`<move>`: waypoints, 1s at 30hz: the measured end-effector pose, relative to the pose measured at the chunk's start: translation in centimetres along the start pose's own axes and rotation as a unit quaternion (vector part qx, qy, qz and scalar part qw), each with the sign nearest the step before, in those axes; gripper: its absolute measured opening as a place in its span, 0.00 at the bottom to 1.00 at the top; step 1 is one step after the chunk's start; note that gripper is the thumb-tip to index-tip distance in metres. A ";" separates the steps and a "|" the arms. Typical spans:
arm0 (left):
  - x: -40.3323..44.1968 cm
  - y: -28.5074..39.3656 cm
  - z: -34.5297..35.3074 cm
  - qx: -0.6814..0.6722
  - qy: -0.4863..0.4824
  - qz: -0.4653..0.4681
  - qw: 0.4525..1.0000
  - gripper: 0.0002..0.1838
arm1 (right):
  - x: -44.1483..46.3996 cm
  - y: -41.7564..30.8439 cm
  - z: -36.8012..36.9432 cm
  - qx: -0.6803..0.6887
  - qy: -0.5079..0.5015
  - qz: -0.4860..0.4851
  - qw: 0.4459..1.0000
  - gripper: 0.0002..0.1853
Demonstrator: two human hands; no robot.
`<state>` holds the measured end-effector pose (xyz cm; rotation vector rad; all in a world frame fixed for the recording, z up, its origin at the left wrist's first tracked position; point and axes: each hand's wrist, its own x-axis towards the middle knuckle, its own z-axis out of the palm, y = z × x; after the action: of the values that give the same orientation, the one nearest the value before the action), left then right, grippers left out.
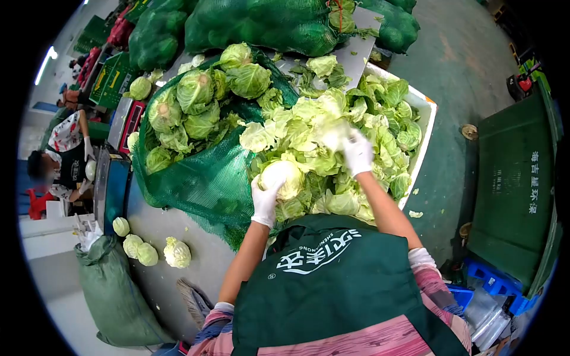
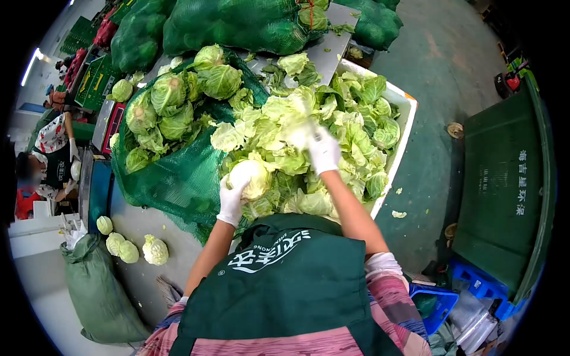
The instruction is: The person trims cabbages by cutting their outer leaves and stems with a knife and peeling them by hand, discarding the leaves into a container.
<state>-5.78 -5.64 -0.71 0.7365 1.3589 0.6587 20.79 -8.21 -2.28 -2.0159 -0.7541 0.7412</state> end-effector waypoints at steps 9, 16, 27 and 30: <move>0.0 1.6 4.1 0.480 -0.042 0.400 0.780 0.56 | -3.8 -0.9 2.4 -0.055 -0.193 -0.098 0.975 0.31; 0.7 1.3 6.2 0.359 0.002 0.264 0.895 0.56 | -4.3 -3.0 0.5 -0.127 -0.256 -0.121 0.950 0.32; -0.3 0.6 6.5 0.451 0.026 0.364 0.814 0.53 | -0.3 -3.1 0.3 -0.195 -0.227 -0.061 0.952 0.29; 0.8 -0.7 3.1 0.142 -0.090 0.231 0.958 0.54 | 4.1 2.2 -2.8 -0.256 -0.120 -0.047 0.958 0.31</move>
<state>-2.58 -5.75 -1.58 1.3386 1.1303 0.7462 25.96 -7.64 -3.72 -2.3480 -1.2822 0.8027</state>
